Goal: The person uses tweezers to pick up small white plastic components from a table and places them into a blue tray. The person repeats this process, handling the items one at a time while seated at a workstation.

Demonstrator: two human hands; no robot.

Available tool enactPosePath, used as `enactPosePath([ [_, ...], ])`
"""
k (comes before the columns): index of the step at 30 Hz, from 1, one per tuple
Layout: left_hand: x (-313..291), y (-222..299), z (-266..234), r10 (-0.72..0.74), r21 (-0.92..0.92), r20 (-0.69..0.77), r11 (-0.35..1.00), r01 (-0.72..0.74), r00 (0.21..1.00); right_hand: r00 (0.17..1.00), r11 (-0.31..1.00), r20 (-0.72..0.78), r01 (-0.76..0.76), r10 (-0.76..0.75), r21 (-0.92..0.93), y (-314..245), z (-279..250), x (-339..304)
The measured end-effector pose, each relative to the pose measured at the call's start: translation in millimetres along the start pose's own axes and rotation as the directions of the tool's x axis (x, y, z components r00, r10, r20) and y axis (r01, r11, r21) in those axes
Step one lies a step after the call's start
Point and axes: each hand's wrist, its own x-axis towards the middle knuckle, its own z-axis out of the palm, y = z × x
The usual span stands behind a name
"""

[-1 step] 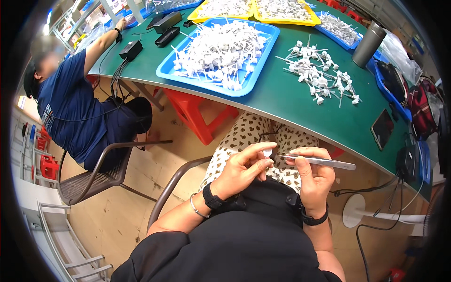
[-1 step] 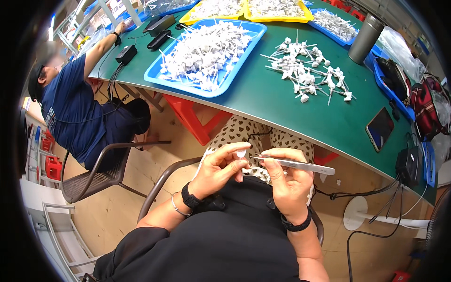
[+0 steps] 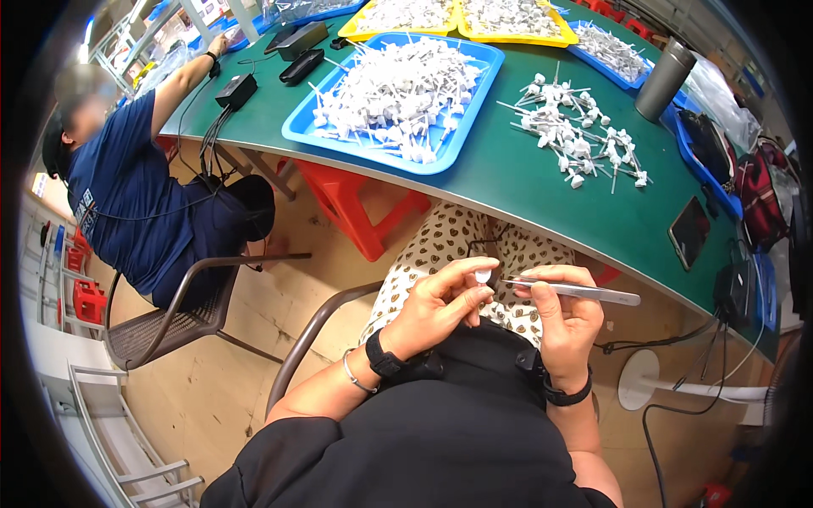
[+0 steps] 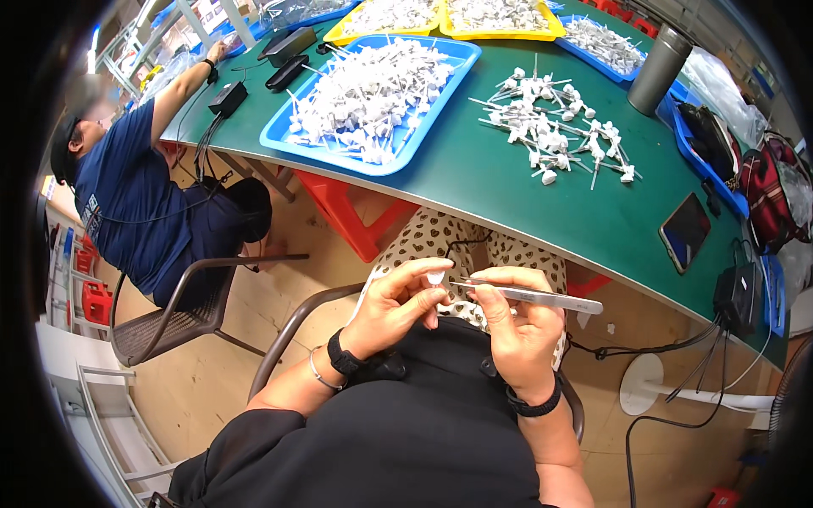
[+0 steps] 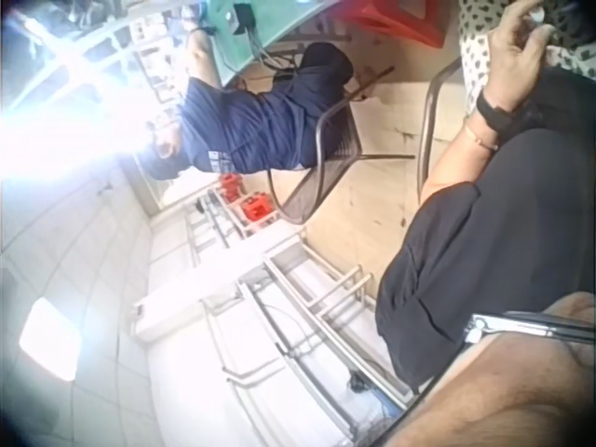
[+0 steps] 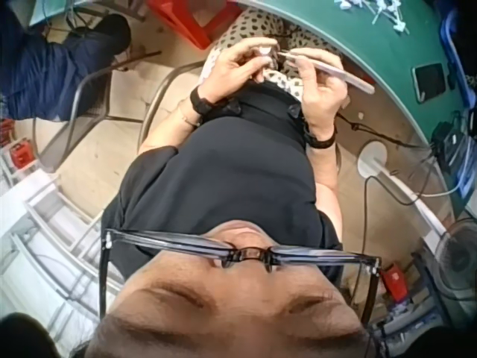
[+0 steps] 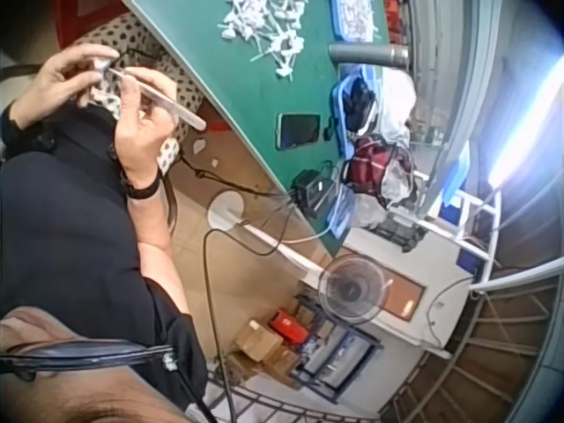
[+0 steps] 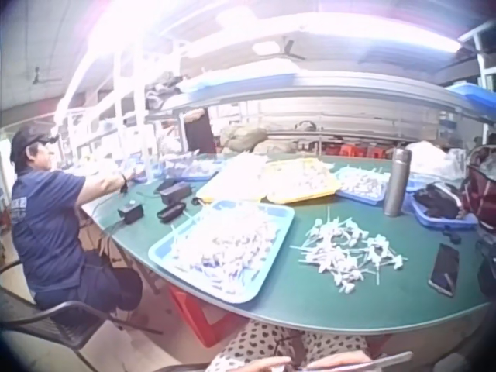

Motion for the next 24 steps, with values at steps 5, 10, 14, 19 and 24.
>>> enactPosePath([
  [5, 1.1, -1.5, -0.1, 0.001, 0.058, -0.021, 0.998, 0.000, 1.000, 1.000, 1.000, 0.009, -0.018, 0.018, 0.021, 0.6, 1.2, 1.0],
  [10, 0.1, -5.3, 2.4, 0.044, 0.056, -0.061, 0.998, -0.040, 0.997, 0.999, 0.998, -0.003, -0.034, 0.035, 0.058, 0.4, 2.5, 2.1],
  [14, 2.9, 1.5, -0.2, 0.023, -0.006, -0.082, 1.000, -0.024, 0.996, 0.999, 0.997, -0.010, -0.049, 0.050, 0.063, -1.0, 1.9, 3.0],
  [19, 8.0, 17.8, -4.5, -0.084, -0.260, -0.067, 0.963, 0.064, 0.994, 0.999, 0.996, -0.008, -0.049, 0.050, 0.079, -2.4, 0.6, 3.5],
  [24, 9.1, 12.5, -7.8, -0.125, -0.313, -0.052, 0.944, 0.103, 0.991, 0.999, 0.995, -0.006, -0.050, 0.051, 0.091, -2.1, 0.6, 4.7],
])
